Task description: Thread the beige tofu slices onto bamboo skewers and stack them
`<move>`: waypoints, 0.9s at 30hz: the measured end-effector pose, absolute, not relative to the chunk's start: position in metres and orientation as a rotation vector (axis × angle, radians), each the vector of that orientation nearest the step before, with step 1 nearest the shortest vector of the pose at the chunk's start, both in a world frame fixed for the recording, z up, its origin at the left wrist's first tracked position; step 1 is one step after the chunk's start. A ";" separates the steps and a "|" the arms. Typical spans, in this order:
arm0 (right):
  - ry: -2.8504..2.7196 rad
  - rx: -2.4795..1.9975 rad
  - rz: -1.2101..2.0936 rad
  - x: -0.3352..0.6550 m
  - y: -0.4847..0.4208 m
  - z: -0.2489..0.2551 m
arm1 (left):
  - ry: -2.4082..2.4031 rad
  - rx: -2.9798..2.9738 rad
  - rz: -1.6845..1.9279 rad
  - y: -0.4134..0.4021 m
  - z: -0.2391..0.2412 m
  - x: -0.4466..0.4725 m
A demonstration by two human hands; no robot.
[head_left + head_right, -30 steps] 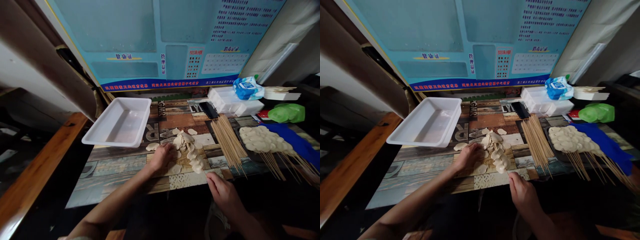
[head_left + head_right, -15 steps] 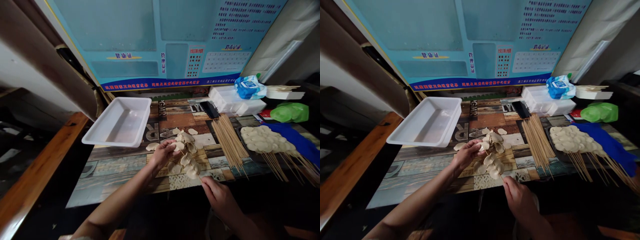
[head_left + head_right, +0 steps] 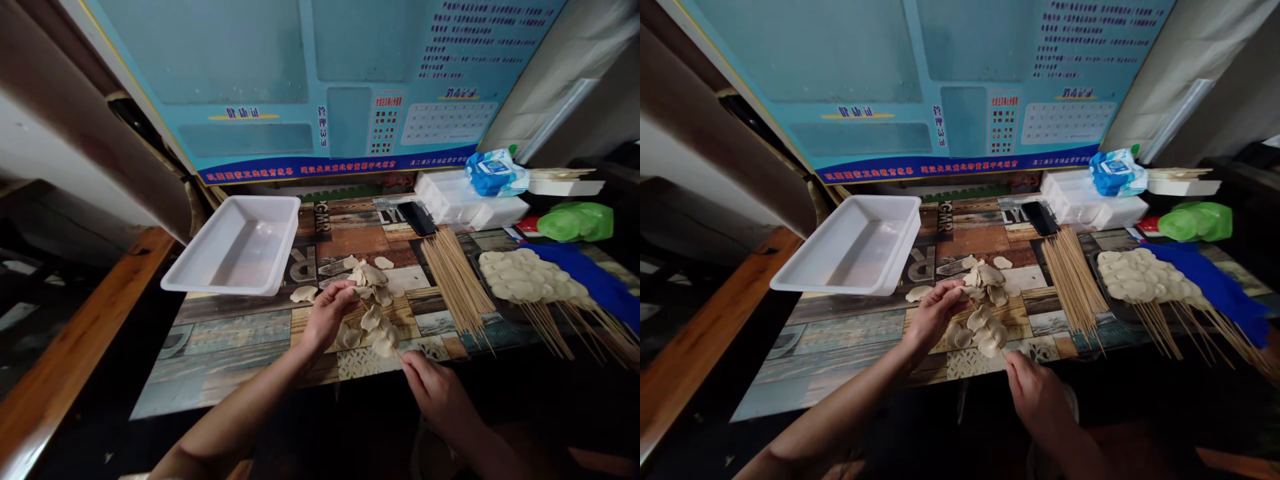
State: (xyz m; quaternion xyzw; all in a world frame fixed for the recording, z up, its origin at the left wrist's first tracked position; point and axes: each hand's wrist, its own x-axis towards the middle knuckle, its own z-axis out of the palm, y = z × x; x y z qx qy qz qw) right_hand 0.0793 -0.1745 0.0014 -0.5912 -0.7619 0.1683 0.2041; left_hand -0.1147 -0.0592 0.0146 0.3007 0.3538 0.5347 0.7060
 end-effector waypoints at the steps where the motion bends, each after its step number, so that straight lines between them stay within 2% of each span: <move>1: -2.127 -1.647 0.465 0.079 -0.174 0.002 | 0.789 0.661 1.199 -0.060 0.015 -0.114; 5: -2.127 -1.599 0.430 0.081 -0.175 0.005 | 0.777 0.551 1.212 -0.058 0.018 -0.113; 12: -2.141 -1.506 0.301 0.081 -0.172 -0.002 | 0.622 0.319 1.033 -0.054 0.019 -0.112; 22: -2.114 -1.545 0.296 0.077 -0.172 -0.006 | 0.806 0.517 1.290 -0.062 0.016 -0.101; 27: -2.114 -1.574 0.322 0.076 -0.172 -0.006 | 0.854 0.628 1.288 -0.070 0.008 -0.096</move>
